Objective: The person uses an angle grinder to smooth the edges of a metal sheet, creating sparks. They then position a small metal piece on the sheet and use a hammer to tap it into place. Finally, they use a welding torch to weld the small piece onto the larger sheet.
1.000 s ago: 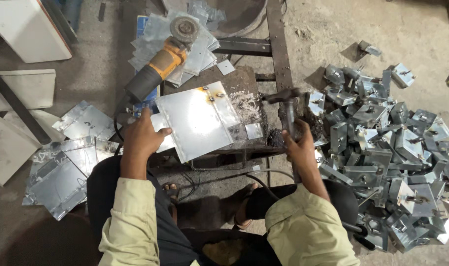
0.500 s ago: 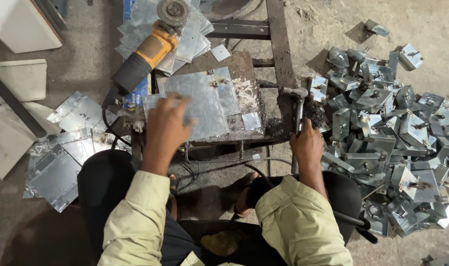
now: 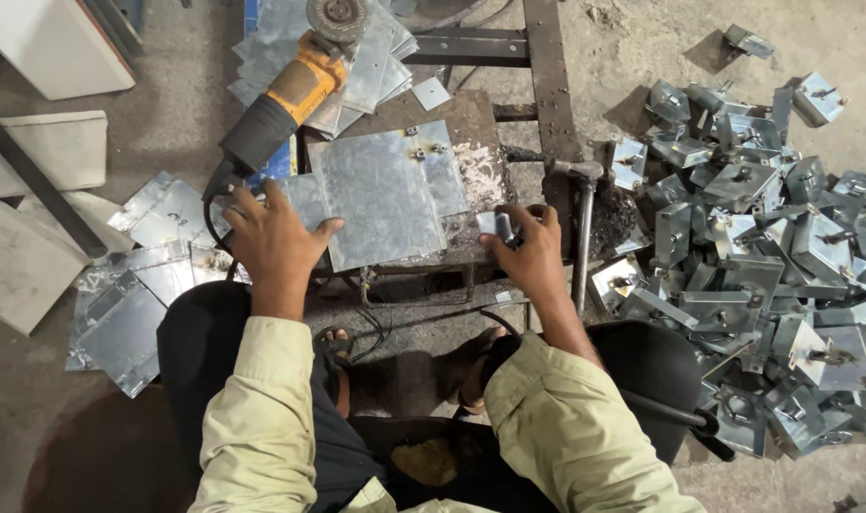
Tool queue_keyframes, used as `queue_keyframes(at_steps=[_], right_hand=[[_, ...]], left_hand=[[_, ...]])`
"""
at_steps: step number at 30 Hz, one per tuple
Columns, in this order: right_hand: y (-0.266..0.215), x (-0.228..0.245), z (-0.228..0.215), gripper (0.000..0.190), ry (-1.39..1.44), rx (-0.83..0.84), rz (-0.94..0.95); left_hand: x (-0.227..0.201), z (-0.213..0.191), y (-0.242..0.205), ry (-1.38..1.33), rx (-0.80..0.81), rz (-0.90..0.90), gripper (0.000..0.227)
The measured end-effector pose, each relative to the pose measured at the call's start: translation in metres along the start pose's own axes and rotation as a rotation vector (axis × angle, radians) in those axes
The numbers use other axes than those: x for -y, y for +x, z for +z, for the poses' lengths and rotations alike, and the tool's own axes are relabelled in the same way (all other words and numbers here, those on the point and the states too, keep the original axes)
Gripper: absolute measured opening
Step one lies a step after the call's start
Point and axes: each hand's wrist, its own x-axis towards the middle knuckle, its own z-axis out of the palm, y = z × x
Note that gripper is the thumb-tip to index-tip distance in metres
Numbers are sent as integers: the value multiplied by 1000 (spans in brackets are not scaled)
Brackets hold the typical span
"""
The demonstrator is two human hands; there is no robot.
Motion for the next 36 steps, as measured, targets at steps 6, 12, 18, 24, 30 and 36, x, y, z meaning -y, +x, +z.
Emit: queue_keyframes(at_steps=[6, 12, 18, 24, 30, 36], right_hand=[[8, -14, -8, 51, 228, 70, 305], [11, -10, -2, 42, 383, -63, 261], [6, 19, 7, 28, 372, -133, 82], [12, 15, 6, 20, 414, -120, 205], [-9, 42, 25, 11, 414, 102, -37], [30, 9, 4, 15, 194, -144, 183]], left_hand=[[-5, -13, -1, -105, 266, -242, 102], [-1, 6, -1, -12, 62, 14, 97], [5, -9, 33, 58, 500, 137, 138], [16, -10, 39, -4, 530, 142, 142], [37, 4, 48, -173, 434, 195, 106], [65, -23, 33, -627, 344, -123, 43]])
